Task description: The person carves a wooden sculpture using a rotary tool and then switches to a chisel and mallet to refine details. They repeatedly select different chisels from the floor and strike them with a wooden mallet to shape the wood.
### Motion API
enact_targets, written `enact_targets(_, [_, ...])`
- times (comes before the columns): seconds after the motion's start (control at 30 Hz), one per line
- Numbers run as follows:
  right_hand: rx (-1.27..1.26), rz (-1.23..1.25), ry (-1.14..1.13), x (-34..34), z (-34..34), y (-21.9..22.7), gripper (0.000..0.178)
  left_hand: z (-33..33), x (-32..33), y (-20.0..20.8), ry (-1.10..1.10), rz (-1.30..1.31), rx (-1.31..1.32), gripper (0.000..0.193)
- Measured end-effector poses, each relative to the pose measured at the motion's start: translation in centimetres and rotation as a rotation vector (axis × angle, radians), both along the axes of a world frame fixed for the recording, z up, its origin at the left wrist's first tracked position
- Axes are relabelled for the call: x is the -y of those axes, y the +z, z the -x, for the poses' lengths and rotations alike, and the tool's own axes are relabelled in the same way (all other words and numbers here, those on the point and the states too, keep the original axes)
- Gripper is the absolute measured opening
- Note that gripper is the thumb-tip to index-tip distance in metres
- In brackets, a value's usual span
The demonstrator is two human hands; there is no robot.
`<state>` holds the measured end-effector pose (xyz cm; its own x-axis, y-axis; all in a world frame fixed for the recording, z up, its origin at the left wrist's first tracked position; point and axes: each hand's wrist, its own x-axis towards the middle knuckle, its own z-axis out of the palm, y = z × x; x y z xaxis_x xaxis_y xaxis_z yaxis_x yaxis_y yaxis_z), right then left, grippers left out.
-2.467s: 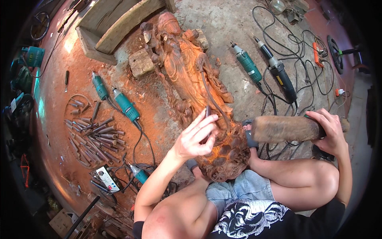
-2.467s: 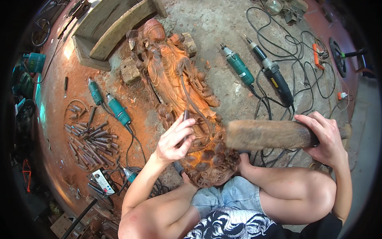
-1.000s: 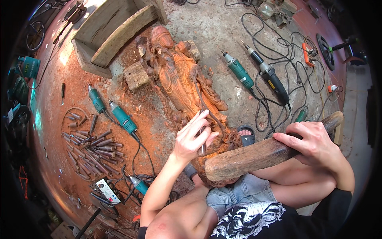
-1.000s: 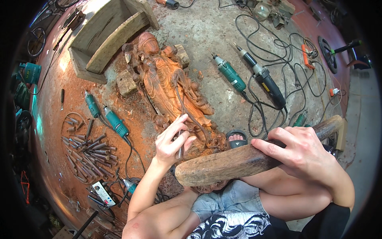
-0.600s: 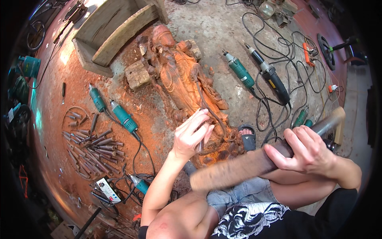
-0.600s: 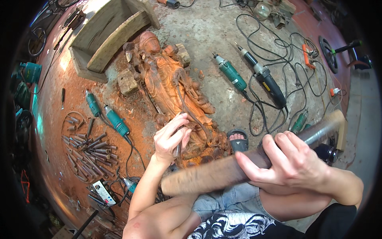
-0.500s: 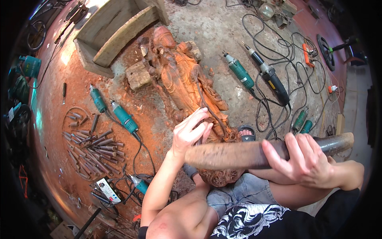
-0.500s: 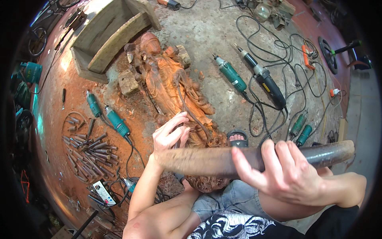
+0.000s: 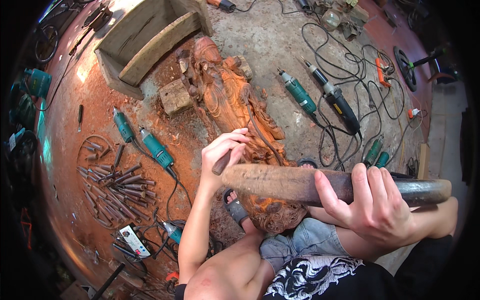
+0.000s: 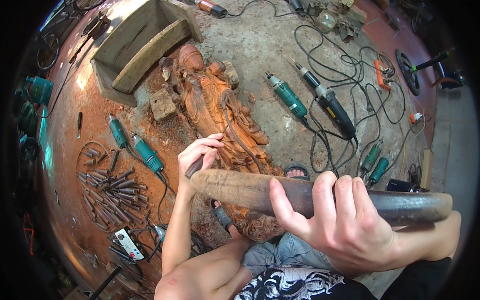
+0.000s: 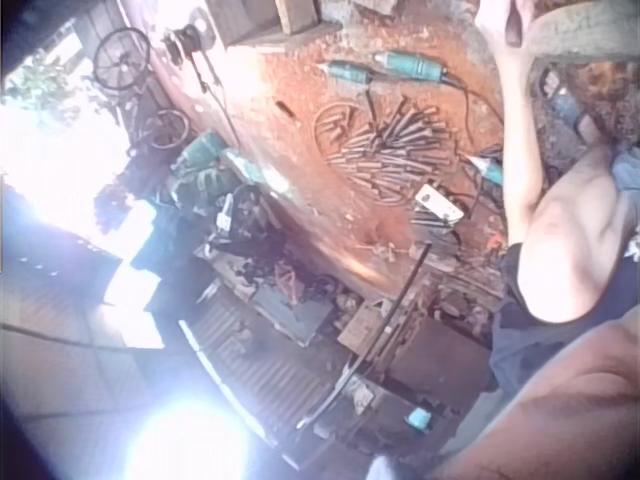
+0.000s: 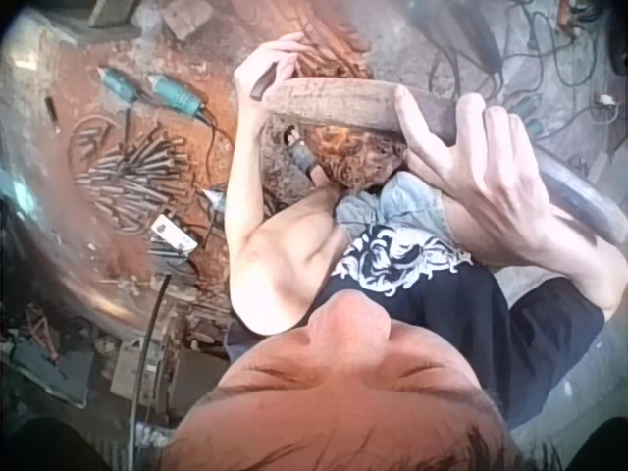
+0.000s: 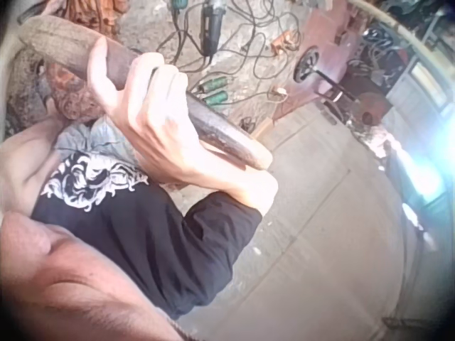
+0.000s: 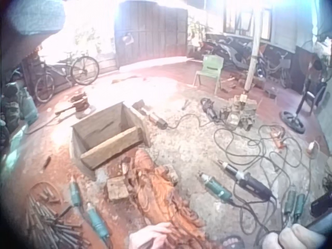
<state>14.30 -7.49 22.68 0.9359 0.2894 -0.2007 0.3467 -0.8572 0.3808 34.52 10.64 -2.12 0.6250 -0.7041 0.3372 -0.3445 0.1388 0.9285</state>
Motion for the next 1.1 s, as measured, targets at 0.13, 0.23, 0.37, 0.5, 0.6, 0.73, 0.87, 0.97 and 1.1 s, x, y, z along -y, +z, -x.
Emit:
enact_targets(0.13, [-0.019,-0.204,-0.057,0.7,1.0,-1.0,0.063,1.8,0.0,0.2,0.021,-0.057,0.132,0.01])
enact_targets(0.23, [-0.041,-0.246,-0.012,1.3,0.5,-0.2,0.063,3.4,-1.4,0.2,-0.054,0.075,0.043,0.015])
enact_targets(0.37, [-0.032,-0.289,-0.018,1.6,0.8,-0.7,0.062,3.9,-1.6,0.5,0.066,0.001,0.144,0.015])
enact_targets(0.5, [-0.046,-0.306,-0.017,1.8,0.8,-0.8,0.062,2.8,-0.5,0.2,0.128,-0.004,0.211,0.013])
enact_targets(0.6, [-0.067,-0.319,-0.011,1.9,1.0,-0.8,0.062,3.1,-0.3,0.3,0.098,0.065,0.229,0.012])
enact_targets(0.73, [-0.082,-0.343,-0.003,2.2,1.1,-1.0,0.062,3.2,0.7,0.5,0.11,-0.024,0.339,0.013])
enact_targets(0.87, [-0.099,-0.363,-0.026,2.4,1.1,-1.1,0.061,3.2,1.6,1.3,0.093,-0.084,0.415,0.014])
enact_targets(0.97, [-0.124,-0.364,-0.024,2.6,1.2,-0.9,0.061,3.0,2.0,1.5,0.063,-0.087,0.482,0.015])
enact_targets(1.1, [-0.01,-0.329,0.132,4.2,0.6,-1.5,0.061,2.6,2.0,1.4,0.06,-0.073,0.47,0.014])
